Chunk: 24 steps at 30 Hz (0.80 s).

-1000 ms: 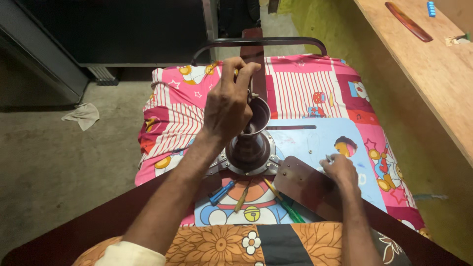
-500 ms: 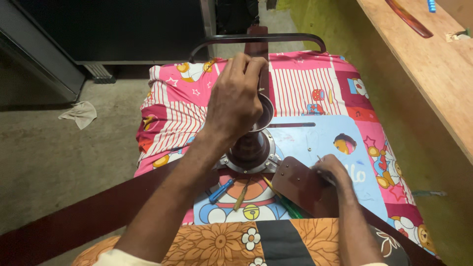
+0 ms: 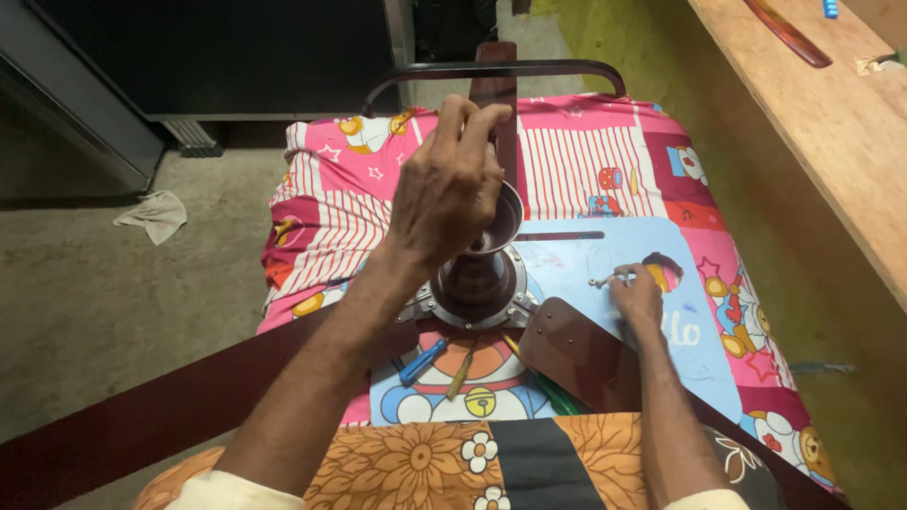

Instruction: The person disassembles a ceiling fan motor housing on a bed. They use a screwdriver and wrench to remove screws and detach the top and bottom caps, placing the removed parts on the bed beside the fan.

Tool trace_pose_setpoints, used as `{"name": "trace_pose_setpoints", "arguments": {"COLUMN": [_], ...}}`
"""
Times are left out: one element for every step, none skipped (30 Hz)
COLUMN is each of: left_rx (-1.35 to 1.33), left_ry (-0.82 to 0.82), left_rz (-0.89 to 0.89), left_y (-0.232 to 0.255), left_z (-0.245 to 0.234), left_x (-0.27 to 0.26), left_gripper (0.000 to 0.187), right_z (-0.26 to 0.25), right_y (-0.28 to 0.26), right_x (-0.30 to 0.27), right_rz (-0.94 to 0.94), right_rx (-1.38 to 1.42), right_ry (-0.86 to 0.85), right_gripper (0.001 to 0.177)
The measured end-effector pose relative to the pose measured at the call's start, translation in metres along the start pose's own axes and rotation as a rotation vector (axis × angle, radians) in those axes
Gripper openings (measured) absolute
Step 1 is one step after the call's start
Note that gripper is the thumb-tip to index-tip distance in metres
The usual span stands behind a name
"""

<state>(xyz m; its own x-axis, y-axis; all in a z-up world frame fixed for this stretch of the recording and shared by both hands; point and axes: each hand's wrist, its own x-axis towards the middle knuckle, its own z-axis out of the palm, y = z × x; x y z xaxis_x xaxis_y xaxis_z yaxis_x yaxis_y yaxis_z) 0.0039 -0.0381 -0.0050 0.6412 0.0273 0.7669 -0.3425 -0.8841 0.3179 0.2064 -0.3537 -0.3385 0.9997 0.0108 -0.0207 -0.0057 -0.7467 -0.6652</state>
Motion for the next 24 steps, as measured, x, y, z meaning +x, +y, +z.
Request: {"name": "trace_pose_setpoints", "arguments": {"left_rx": [-0.048,-0.105,-0.162,-0.215,-0.218,-0.221,-0.223,-0.205,-0.187,-0.167,-0.160,-0.150,-0.139,-0.081,-0.023,0.034,0.024,0.015,0.005,-0.004,-0.014,-0.024,-0.060,-0.094], "left_ry": [-0.008,0.003,0.014,0.028,0.038,0.050,0.061,0.058,0.055,0.054,0.057,0.060,0.063,0.073,0.083,0.093,0.087,0.079,0.071,0.063,0.056,0.049,0.064,0.079], "left_rz": [-0.016,-0.026,-0.036,-0.044,-0.034,-0.024,-0.014,0.026,0.067,0.107,0.115,0.126,0.137,0.166,0.195,0.222,0.209,0.195,0.180,0.156,0.131,0.105,0.065,0.024], "left_y": [-0.002,-0.004,-0.008,-0.010,-0.011,-0.013,-0.015,-0.017,-0.021,-0.024,-0.026,-0.028,-0.029,-0.031,-0.032,-0.033,-0.034,-0.034,-0.034,-0.034,-0.034,-0.034,-0.033,-0.030], "left_z": [-0.001,-0.002,-0.005,-0.008,-0.010,-0.013,-0.016,-0.017,-0.019,-0.020,-0.020,-0.021,-0.021,-0.020,-0.018,-0.015,-0.012,-0.008,-0.005,-0.002,0.001,0.005,0.008,0.011], "left_x": [-0.001,-0.001,0.001,0.003,0.003,0.002,0.002,0.002,0.004,0.004,0.002,0.002,0.002,0.001,0.001,0.000,-0.002,-0.004,-0.006,-0.007,-0.008,-0.010,-0.011,-0.013], "left_gripper": [0.033,0.032,0.032,0.032,0.031,0.029,0.028,0.027,0.026,0.025,0.025,0.025,0.025,0.023,0.021,0.020,0.021,0.022,0.023,0.023,0.024,0.024,0.027,0.030], "right_z": [-0.001,-0.001,-0.003,-0.005,-0.006,-0.007,-0.008,-0.010,-0.011,-0.011,-0.011,-0.011,-0.011,-0.011,-0.011,-0.013,-0.014,-0.016,-0.018,-0.019,-0.020,-0.021,-0.022,-0.023], "right_y": [0.002,0.003,0.005,0.003,0.001,-0.001,-0.002,0.000,0.000,0.000,-0.001,-0.004,-0.006,-0.009,-0.012,-0.014,-0.017,-0.020,-0.023,-0.025,-0.029,-0.031,-0.033,-0.036], "right_x": [-0.001,-0.003,-0.004,-0.003,-0.002,-0.002,-0.002,-0.004,-0.005,-0.005,-0.006,-0.007,-0.009,-0.010,-0.011,-0.014,-0.016,-0.018,-0.020,-0.022,-0.024,-0.026,-0.028,-0.029], "right_rz": [0.000,0.002,-0.002,-0.012,-0.022,-0.023,-0.024,-0.021,-0.019,-0.019,-0.019,-0.047,-0.076,-0.103,-0.086,-0.068,-0.050,-0.071,-0.091,-0.111,-0.079,-0.049,-0.018,-0.037], "right_rx": [0.033,0.067,0.080,0.095,0.110,0.118,0.127,0.134,0.123,0.113,0.102,0.107,0.112,0.117,0.136,0.152,0.168,0.167,0.167,0.167,0.195,0.221,0.248,0.229], "right_ry": [0.026,0.053,0.054,0.055,0.056,0.054,0.052,0.050,0.046,0.042,0.038,0.052,0.066,0.082,0.067,0.051,0.035,0.047,0.059,0.073,0.057,0.041,0.024,0.035], "right_gripper": [0.032,0.032,0.032,0.033,0.033,0.033,0.033,0.033,0.032,0.031,0.031,0.030,0.029,0.029,0.029,0.029,0.030,0.030,0.030,0.029,0.030,0.030,0.030,0.030]}}
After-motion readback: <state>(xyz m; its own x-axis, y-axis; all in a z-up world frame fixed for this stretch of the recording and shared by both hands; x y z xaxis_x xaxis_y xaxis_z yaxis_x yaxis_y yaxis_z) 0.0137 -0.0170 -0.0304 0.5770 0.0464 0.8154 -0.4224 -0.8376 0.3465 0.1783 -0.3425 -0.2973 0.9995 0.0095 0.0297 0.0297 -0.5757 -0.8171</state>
